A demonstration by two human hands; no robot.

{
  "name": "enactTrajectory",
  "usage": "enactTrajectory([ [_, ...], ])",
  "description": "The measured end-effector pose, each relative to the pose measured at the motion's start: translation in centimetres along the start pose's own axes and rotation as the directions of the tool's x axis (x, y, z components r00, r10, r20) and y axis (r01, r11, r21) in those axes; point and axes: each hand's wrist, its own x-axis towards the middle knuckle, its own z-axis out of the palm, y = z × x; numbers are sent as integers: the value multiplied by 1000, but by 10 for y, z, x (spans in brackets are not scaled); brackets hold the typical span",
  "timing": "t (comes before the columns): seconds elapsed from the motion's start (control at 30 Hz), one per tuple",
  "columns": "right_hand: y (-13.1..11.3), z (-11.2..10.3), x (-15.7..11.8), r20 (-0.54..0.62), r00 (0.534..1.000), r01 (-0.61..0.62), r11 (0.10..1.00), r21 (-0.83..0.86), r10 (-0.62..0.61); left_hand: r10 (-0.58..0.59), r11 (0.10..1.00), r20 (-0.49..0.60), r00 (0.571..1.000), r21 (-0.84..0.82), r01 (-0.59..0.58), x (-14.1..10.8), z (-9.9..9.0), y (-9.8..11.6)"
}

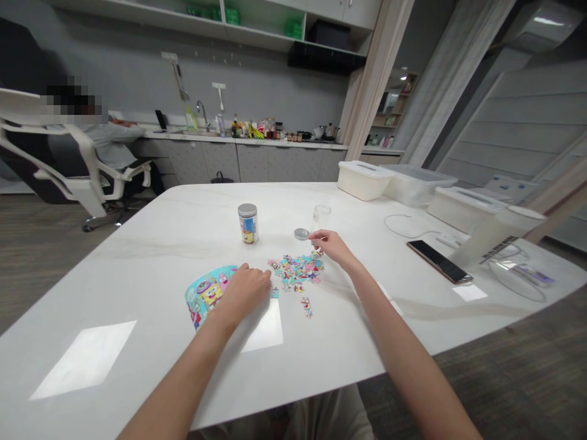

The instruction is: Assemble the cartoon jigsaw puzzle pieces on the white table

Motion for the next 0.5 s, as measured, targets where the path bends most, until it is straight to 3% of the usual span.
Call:
enactTrajectory([
  [0.1,12,-10,2,-91,993,37,927,-374,-76,-2,1000,10,1000,-4,2,-1,-2,-2],
  [0.17,20,-17,2,-80,995,18,883,-469,-63,5,1000,15,1000,-7,-5,-1,-3,-2],
  [0.33,39,-28,6,-45,999,-47,838,-544,26,7,1000,43,999,-17,-6,-1,-7,-3],
  [0.5,47,-29,11,34,999,-8,811,-585,35,-23,998,43,999,-55,25,-2,-10,-5],
])
